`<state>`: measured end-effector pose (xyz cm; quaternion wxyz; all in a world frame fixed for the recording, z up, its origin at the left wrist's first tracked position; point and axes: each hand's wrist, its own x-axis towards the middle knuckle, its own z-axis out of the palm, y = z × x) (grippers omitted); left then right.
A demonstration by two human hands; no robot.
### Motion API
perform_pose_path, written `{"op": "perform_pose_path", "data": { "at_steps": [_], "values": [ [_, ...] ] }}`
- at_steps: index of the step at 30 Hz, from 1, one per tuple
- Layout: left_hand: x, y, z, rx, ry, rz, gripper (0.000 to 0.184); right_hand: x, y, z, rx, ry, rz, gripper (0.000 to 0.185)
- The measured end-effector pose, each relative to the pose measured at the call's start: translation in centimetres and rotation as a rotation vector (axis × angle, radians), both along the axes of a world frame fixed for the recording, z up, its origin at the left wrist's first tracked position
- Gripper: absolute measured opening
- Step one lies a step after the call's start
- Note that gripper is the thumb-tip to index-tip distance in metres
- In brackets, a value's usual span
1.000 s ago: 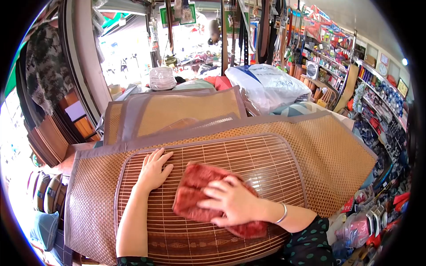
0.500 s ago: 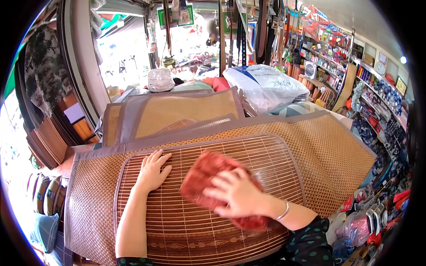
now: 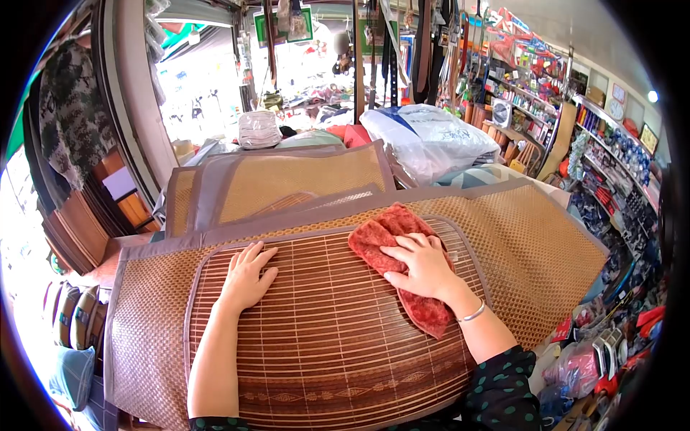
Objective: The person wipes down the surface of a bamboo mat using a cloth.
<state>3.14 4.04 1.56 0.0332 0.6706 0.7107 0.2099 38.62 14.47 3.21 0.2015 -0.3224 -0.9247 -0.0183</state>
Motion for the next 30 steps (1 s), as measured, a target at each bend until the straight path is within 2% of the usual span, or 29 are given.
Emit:
{"op": "perform_pose_path", "data": {
  "at_steps": [2,4,8,9,12,17,20,24,28,30],
  "values": [
    [-0.1,0.1,0.0,-0.001,0.003,-0.002,0.048,-0.2,-1.3,-0.1,0.023,-0.064,0.012,0.056],
    [-0.1,0.1,0.0,-0.007,0.008,-0.001,0.048,-1.7,-4.7,-0.2,0.084,-0.103,0.197,0.056],
    [-0.1,0.0,-0.1,0.0,0.009,-0.012,0.048,-3.3,-11.2,-0.8,-0.029,-0.048,0.628,0.055],
    [-0.1,0.0,-0.1,0.009,0.008,-0.01,0.048,-3.3,-11.8,-0.9,-0.024,-0.03,0.668,0.054],
    [-0.4,0.1,-0.4,0.029,0.006,-0.032,0.048,-3.0,-9.5,-0.5,-0.05,-0.038,0.571,0.051],
    [0.1,0.0,0.0,0.0,0.012,0.001,0.048,0.1,-1.3,0.0,-0.034,-0.068,0.025,0.058],
    [0.0,-0.1,0.1,-0.013,0.008,0.003,0.049,1.6,0.6,0.0,-0.061,0.008,-0.087,0.055],
    [0.0,0.0,0.1,-0.011,0.002,0.001,0.049,0.4,-3.0,-0.4,0.108,-0.097,0.081,0.057],
    [-0.2,0.1,-0.2,0.023,0.006,-0.025,0.048,-2.4,-9.2,-0.2,-0.014,-0.077,0.473,0.06],
    [-0.4,0.1,-0.5,0.034,0.009,-0.025,0.048,-2.9,-9.8,-0.4,-0.031,-0.034,0.537,0.057]
  ]
}}
